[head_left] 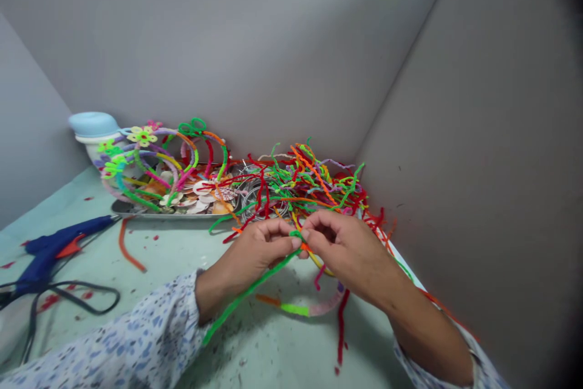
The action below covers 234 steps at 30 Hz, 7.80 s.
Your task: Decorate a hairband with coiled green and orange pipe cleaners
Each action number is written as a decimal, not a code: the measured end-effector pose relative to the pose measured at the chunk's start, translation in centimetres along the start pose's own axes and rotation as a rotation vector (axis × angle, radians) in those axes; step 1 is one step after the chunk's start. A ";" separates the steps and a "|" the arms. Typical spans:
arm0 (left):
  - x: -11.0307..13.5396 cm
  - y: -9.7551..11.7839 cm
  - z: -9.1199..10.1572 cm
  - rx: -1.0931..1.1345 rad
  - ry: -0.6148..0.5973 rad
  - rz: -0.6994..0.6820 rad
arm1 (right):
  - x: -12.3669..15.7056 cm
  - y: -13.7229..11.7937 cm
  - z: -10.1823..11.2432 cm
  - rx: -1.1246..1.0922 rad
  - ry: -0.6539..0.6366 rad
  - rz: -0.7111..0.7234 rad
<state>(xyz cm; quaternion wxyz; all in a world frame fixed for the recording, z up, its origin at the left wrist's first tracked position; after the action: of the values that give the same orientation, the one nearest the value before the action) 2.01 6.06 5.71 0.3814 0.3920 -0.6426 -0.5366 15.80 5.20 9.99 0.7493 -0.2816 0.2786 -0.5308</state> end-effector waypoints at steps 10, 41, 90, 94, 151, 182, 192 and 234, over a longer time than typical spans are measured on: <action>-0.3 -0.8 0.3 0.074 0.004 -0.018 | -0.3 0.1 -0.3 0.047 0.031 -0.045; -0.2 -6.3 1.0 0.232 0.051 0.086 | -0.4 6.6 -5.2 -0.400 -0.010 -0.017; 0.0 -6.2 1.0 0.186 0.002 0.051 | 0.4 5.5 -5.6 -0.251 0.057 -0.092; -0.1 -6.2 1.1 0.180 0.006 0.045 | 0.6 5.5 -6.0 -0.279 0.108 -0.088; 0.0 -5.8 1.0 0.156 -0.021 0.051 | 2.2 2.9 -4.9 0.537 0.211 0.152; 0.9 -5.4 -0.1 0.343 -0.248 0.105 | 0.5 6.6 -4.7 -0.686 -0.475 -0.112; 0.6 -5.6 0.4 0.235 -0.159 0.134 | 0.4 6.4 -4.9 -0.711 -0.400 -0.057; 0.4 -5.6 0.4 0.157 -0.117 0.078 | 1.0 4.0 -3.3 -0.063 -0.154 -0.112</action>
<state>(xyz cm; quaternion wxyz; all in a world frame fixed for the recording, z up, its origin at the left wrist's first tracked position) 2.04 5.16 0.18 0.3321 0.3634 -0.7185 -0.4914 16.30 4.92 4.72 0.7284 -0.3599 0.2205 -0.5398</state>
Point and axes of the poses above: each hand's wrist, its own x-axis away from the middle knuckle, its own z-axis out of the back of the hand, y = z × x, the point moved 4 cm from there along -x, towards the middle knuckle, and after that the axes turned 5 degrees about x, right-handed, at the moved point
